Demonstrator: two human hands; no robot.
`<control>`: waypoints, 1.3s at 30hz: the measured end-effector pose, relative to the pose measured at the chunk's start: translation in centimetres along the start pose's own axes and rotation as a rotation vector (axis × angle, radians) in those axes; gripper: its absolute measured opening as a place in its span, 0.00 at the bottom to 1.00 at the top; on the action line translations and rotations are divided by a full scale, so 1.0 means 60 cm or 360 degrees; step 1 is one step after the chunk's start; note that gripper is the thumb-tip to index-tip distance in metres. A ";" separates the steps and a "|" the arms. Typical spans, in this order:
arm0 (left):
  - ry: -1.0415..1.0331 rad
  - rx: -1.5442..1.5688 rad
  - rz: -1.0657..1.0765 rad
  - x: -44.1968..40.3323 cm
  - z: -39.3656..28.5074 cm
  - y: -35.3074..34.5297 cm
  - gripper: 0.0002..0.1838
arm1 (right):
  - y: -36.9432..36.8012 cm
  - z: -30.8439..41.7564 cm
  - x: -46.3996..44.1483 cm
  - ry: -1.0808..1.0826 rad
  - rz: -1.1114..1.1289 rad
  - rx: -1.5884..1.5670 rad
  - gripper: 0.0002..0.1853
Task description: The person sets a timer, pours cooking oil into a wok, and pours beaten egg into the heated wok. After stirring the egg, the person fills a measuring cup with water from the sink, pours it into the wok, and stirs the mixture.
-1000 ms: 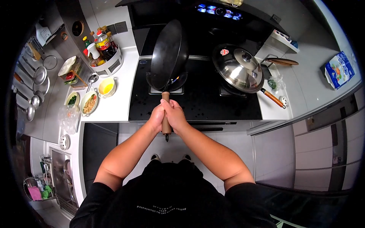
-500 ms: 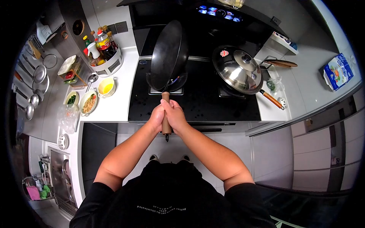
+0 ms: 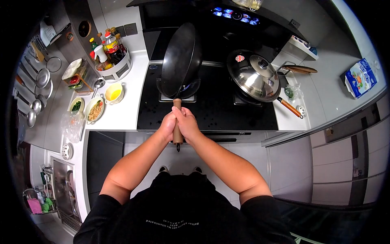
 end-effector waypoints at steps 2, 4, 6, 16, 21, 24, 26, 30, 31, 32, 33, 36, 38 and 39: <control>-0.0002 -0.0010 -0.0025 0.005 -0.003 -0.004 0.07 | 0.001 0.000 0.000 -0.0008 -0.0010 0.0018 0.29; 0.0009 -0.0088 -0.0051 0.007 -0.007 -0.005 0.08 | 0.006 -0.004 -0.002 -0.0020 -0.0033 0.0064 0.28; 0.0032 -0.0235 -0.0074 0.007 -0.015 -0.006 0.08 | 0.007 -0.005 -0.009 -0.0021 0.0080 0.0019 0.27; 0.0177 -0.1270 -0.0303 0.062 -0.122 0.052 0.04 | 0.123 -0.023 0.033 -0.0253 0.0031 0.0171 0.29; 0.0055 -0.1792 -0.0397 0.043 -0.162 0.123 0.04 | 0.179 -0.062 0.033 -0.0276 -0.0087 0.0242 0.28; 0.0107 -0.1944 -0.0429 0.041 -0.174 0.148 0.04 | 0.167 -0.067 0.029 -0.0261 -0.0057 0.0223 0.27; 0.0108 -0.1962 -0.0402 0.039 -0.176 0.161 0.05 | 0.159 -0.078 0.029 -0.0270 -0.0050 0.0201 0.26; 0.0071 -0.1908 -0.0321 0.012 -0.154 0.211 0.04 | 0.141 -0.099 0.026 -0.0305 -0.0082 0.0166 0.25; 0.0078 -0.1894 -0.0305 0.005 -0.149 0.220 0.05 | 0.136 -0.102 0.027 -0.0313 -0.0101 0.0160 0.25; 0.0087 -0.1877 -0.0290 -0.001 -0.144 0.232 0.05 | 0.131 -0.103 0.027 -0.0298 -0.0120 0.0155 0.25; 0.0104 -0.1910 -0.0287 -0.003 -0.143 0.233 0.05 | 0.124 -0.105 0.028 -0.0286 -0.0138 0.0152 0.24; 0.0140 -0.1956 -0.0264 -0.003 -0.139 0.248 0.05 | 0.107 -0.119 0.024 -0.0249 -0.0185 0.0160 0.24; 0.0127 -0.1921 -0.0199 -0.014 -0.135 0.266 0.05 | 0.094 -0.121 0.022 -0.0229 -0.0212 0.0155 0.23; 0.0149 -0.1890 -0.0163 -0.014 -0.138 0.263 0.05 | 0.085 -0.121 0.023 -0.0227 -0.0226 0.0146 0.22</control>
Point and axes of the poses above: each hand's wrist, its own x-axis away from the middle knuckle, its own y-axis out of the back of the hand, z = x × y, the point moved 9 cm from there along -x, towards the middle knuckle, and after that the axes turned 9 degrees about -x, right-handed, at the moved point
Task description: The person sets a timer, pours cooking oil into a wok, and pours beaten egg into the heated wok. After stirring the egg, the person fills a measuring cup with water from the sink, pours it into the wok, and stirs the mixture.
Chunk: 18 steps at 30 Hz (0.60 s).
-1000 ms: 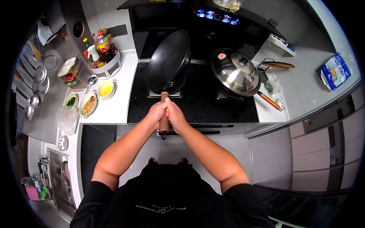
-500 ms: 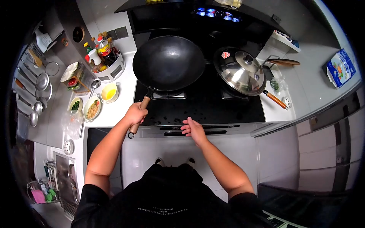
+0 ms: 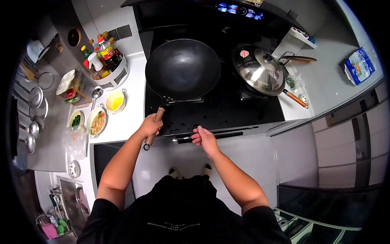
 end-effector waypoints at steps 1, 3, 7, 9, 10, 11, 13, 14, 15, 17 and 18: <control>0.0002 0.0030 0.0040 0.001 -0.004 -0.001 0.05 | -0.007 0.001 0.002 -0.0002 -0.0011 -0.0009 0.22; 0.0010 0.0089 0.0113 0.007 -0.013 -0.001 0.05 | -0.016 0.018 0.000 0.0096 -0.0010 0.0074 0.18; 0.0125 0.0175 0.0295 0.019 -0.021 0.012 0.18 | -0.026 0.107 -0.022 0.0592 0.0088 0.0341 0.12; 0.0065 0.0261 0.0200 0.003 -0.010 0.037 0.27 | -0.033 0.189 -0.020 0.0861 -0.0037 0.0800 0.12; 0.0085 0.0294 0.0112 0.003 -0.009 0.057 0.27 | -0.048 0.234 -0.018 0.1057 -0.0040 0.1049 0.12; 0.0108 0.0330 0.0018 0.002 -0.004 0.076 0.28 | -0.065 0.276 -0.022 0.1254 -0.0035 0.1296 0.13; 0.0101 0.0427 -0.0182 -0.005 0.005 0.108 0.25 | -0.113 0.344 -0.033 0.1650 0.0018 0.1702 0.15; 0.0092 0.0453 -0.0246 -0.008 0.008 0.118 0.24 | -0.130 0.364 -0.054 0.1881 0.0069 0.1809 0.16; 0.0086 0.0479 -0.0319 -0.010 0.012 0.128 0.22 | -0.142 0.374 -0.088 0.1843 0.0145 0.1892 0.20; 0.0083 0.0524 -0.0372 -0.006 0.014 0.137 0.21 | -0.167 0.389 -0.146 0.1793 0.0063 0.2125 0.28; 0.0076 0.0535 -0.0403 -0.004 0.009 0.144 0.20 | -0.173 0.382 -0.193 0.1553 0.0144 0.2204 0.35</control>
Point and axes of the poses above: each hand's wrist, its own x-axis away from the middle knuckle, its own y-axis out of the back of the hand, z = x × y, the point moved 9 cm from there along -x, towards the middle knuckle, and after that the axes turned 9 degrees about -x, right-handed, at the moved point
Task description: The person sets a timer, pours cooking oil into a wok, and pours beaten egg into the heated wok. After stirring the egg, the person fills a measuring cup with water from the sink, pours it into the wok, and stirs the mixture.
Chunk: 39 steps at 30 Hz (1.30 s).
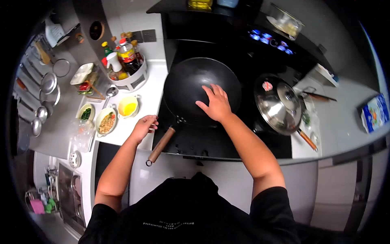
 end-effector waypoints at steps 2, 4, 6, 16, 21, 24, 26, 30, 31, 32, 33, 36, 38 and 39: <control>0.0026 0.0004 -0.0075 0.010 -0.015 0.012 0.18 | -0.042 -0.012 -0.043 0.0068 0.0124 0.0059 0.38; 0.0049 -0.0004 -0.0173 0.013 -0.018 0.023 0.17 | -0.087 -0.028 -0.072 0.0069 0.0365 0.0099 0.42; 0.0098 -0.0006 -0.0280 0.021 -0.019 0.034 0.16 | -0.117 -0.041 -0.090 0.0081 0.0487 0.0159 0.43; 0.0256 -0.0024 -0.0382 0.049 -0.016 0.047 0.14 | -0.191 -0.083 -0.134 0.0240 0.0861 0.0242 0.46; 0.0275 -0.0029 -0.0403 0.038 -0.030 0.041 0.13 | -0.199 -0.088 -0.140 0.0211 0.0916 0.0217 0.47; 0.0266 -0.0098 -0.0349 0.026 -0.032 0.031 0.17 | -0.194 -0.087 -0.142 0.0201 0.0928 0.0223 0.47; 0.0261 -0.0088 -0.0354 0.023 -0.037 0.024 0.14 | -0.192 -0.086 -0.141 0.0210 0.0932 0.0235 0.46; 0.0281 -0.0052 -0.0314 0.023 -0.026 0.014 0.13 | -0.190 -0.090 -0.138 0.0182 0.0920 0.0229 0.46; 0.0294 -0.0072 -0.0296 0.023 -0.021 0.013 0.14 | -0.190 -0.091 -0.137 0.0170 0.0930 0.0234 0.47; 0.0308 -0.0094 -0.0275 0.024 -0.015 0.012 0.16 | -0.191 -0.093 -0.135 0.0155 0.0938 0.0238 0.47; 0.0320 -0.0116 -0.0252 0.024 -0.011 0.010 0.17 | -0.191 -0.093 -0.134 0.0150 0.0948 0.0238 0.47; 0.0326 -0.0154 -0.0213 0.028 -0.007 0.005 0.17 | -0.191 -0.090 -0.132 0.0140 0.0974 0.0249 0.47; 0.0329 -0.0194 -0.0138 0.033 -0.007 -0.008 0.18 | -0.191 -0.086 -0.129 0.0135 0.0991 0.0263 0.47; 0.0330 -0.0215 -0.0098 0.037 -0.012 -0.017 0.19 | -0.188 -0.082 -0.125 0.0135 0.1010 0.0278 0.46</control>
Point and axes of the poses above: each hand's wrist, its own x-axis away from the middle knuckle, its own y-axis out of the back of the hand, z = x × y, the point moved 9 cm from there along -x, towards the middle knuckle, and after that the axes turned 9 degrees about -x, right-handed, at the moved point
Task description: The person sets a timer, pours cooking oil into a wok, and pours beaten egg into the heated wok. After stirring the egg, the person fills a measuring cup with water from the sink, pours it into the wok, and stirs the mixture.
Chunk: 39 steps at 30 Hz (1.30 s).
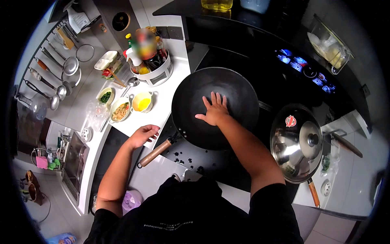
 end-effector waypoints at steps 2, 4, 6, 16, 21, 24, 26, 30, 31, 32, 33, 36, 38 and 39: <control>0.0017 -0.0212 0.0049 0.017 -0.010 -0.018 0.25 | 0.003 0.004 0.010 -0.0017 0.0039 0.0022 0.46; -0.0002 -0.0683 -0.0016 0.029 -0.008 -0.029 0.33 | 0.008 0.006 0.018 -0.0002 -0.0053 -0.0058 0.43; 0.0014 -0.0840 0.0092 0.040 -0.001 -0.056 0.41 | 0.028 0.015 0.040 0.0050 -0.0239 -0.0190 0.38; -0.0107 -0.0375 0.0319 0.030 0.020 -0.120 0.08 | 0.112 0.050 0.410 0.0025 -0.1913 -0.1144 0.06; -0.0096 0.0028 0.0482 0.059 -0.018 -0.139 0.05 | 0.013 0.077 0.548 -0.0356 -0.2034 -0.1226 0.04; 0.0000 0.0374 0.0729 0.103 -0.074 -0.143 0.06 | 0.009 0.107 0.623 -0.0457 -0.2146 -0.1140 0.04; 0.0117 0.0432 0.0821 0.123 -0.110 -0.117 0.07 | 0.019 0.124 0.651 -0.0483 -0.2185 -0.1080 0.04; -0.0104 -0.0168 0.0789 0.146 -0.173 -0.014 0.08 | 0.027 0.134 0.671 -0.0437 -0.2234 -0.1060 0.04; -0.0157 -0.0389 0.0714 0.151 -0.187 0.017 0.07 | 0.026 0.137 0.671 -0.0428 -0.2232 -0.1085 0.04; -0.0208 -0.0609 0.0636 0.162 -0.200 0.038 0.07 | 0.025 0.138 0.670 -0.0420 -0.2230 -0.1110 0.04; -0.0328 -0.0937 0.0458 0.178 -0.217 0.052 0.08 | 0.022 0.142 0.666 -0.0390 -0.2218 -0.1112 0.04; -0.0935 -0.2051 -0.0188 0.204 -0.246 0.067 0.14 | 0.015 0.141 0.655 -0.0347 -0.2149 -0.1134 0.04; -0.0880 -0.2103 -0.0371 0.190 -0.198 0.072 0.16 | 0.020 0.138 0.654 -0.0313 -0.2136 -0.1174 0.04; -0.0855 -0.2019 -0.0418 0.180 -0.166 0.072 0.14 | 0.022 0.137 0.654 -0.0295 -0.2120 -0.1168 0.04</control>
Point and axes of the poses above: each hand's wrist, its own x-axis away from the middle knuckle, its own y-axis out of the back of the hand, z = x × y, the point moved 9 cm from there along -x, towards the middle knuckle, and after that the axes turned 9 degrees about -x, right-handed, at the moved point
